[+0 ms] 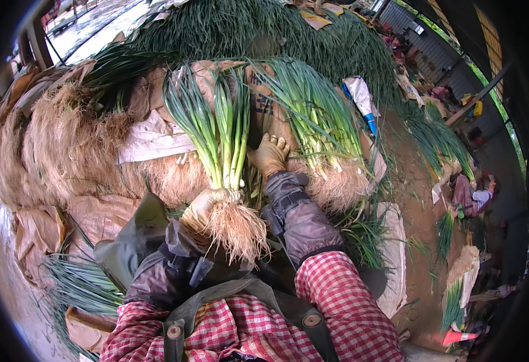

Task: The person gathers green onions from a large pile, aligns the roots, and ties them into bundles using a thin strip. The person repeats this process multiple times, placing each finished bundle aside.

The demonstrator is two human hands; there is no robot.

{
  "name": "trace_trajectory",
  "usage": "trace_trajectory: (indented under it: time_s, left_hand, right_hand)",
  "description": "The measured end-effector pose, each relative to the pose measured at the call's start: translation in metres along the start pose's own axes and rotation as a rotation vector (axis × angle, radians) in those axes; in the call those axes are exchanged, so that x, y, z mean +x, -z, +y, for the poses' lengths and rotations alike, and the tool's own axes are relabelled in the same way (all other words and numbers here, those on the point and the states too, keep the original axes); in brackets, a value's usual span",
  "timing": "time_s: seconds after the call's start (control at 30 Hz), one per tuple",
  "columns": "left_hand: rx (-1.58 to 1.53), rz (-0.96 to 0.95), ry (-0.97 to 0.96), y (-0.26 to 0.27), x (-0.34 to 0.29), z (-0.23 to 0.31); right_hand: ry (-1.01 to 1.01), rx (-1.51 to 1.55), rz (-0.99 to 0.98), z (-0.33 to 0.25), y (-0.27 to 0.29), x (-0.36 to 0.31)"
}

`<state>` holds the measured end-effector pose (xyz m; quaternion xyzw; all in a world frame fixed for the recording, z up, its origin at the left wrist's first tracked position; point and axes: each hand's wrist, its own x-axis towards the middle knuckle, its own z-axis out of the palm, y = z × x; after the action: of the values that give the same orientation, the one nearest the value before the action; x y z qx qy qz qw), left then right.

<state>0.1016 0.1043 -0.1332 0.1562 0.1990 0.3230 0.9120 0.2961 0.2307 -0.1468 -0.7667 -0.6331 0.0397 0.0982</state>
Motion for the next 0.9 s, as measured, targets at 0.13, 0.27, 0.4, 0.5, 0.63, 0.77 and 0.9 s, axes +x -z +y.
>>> trace_trajectory:
  time_s: [0.13,0.27,0.4,0.5,0.63,0.77,0.9]
  left_hand:
    - [0.448,0.061,-0.224,-0.009,0.0,0.006]
    - [0.157,-0.148,-0.214,-0.021,-0.001,0.003]
    - [0.143,0.08,-0.124,-0.018,0.015,-0.02]
    - [0.679,0.285,-0.079,-0.007,0.041,-0.045]
    - [0.75,0.181,0.035,0.005,0.056,-0.061]
    - [0.404,0.017,0.091,-0.006,0.048,-0.05]
    - [0.26,-0.016,-0.019,-0.016,0.03,-0.025]
  right_hand:
    - [0.225,-0.103,-0.084,0.0,-0.08,-0.034]
    - [0.253,0.032,-0.279,0.09,-0.127,-0.12]
    - [0.368,-0.113,-0.532,0.163,-0.107,-0.172]
    - [0.36,-0.167,-0.904,0.161,-0.042,-0.174]
    - [0.283,0.273,0.249,0.134,0.063,-0.106]
    - [-0.006,-0.191,0.085,0.119,0.105,-0.03]
    - [0.026,-0.049,0.206,0.109,0.09,-0.031]
